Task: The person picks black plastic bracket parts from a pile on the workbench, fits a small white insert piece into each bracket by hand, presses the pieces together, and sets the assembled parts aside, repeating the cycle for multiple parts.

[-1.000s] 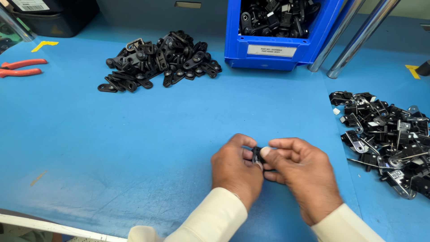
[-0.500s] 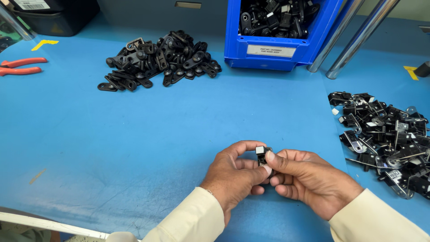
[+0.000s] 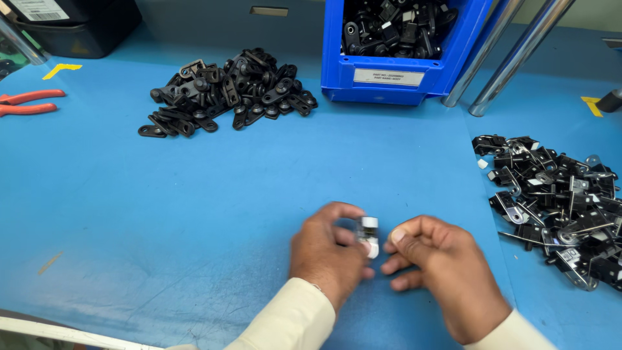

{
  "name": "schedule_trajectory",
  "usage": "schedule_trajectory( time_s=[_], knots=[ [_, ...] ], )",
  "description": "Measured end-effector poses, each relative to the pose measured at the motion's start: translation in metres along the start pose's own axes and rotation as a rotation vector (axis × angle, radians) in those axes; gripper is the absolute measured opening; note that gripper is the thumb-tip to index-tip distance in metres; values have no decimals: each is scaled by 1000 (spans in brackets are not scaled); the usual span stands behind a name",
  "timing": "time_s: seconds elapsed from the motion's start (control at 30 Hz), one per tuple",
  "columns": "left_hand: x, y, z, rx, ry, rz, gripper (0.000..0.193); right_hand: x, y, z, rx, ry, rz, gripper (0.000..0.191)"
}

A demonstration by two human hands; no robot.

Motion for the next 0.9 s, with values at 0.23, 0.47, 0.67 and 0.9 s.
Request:
schedule_trajectory(
  time_s=[0.23,0.47,0.67,0.9],
  knots=[
    [23,6,0,-28,101,11,32,-7,0,-7,0,-99,39,26],
    [21,25,-8,-273,28,-37,35,10,1,6,-222,177,274,29],
    [24,20,-13,-59,80,121,30,-8,-3,-9,123,-81,-32,21],
    [26,14,-9,-72,62,-54,31,-7,-4,-14,9,-92,8,25]
  ],
)
Point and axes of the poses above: each hand's wrist, its own z-axis towards the middle knuckle, its own y-axis out of the palm, x = y × z, the point moved 9 cm from there along z, towards the middle knuckle, and after that the axes turned 4 degrees about -x, right-handed, at the moved point
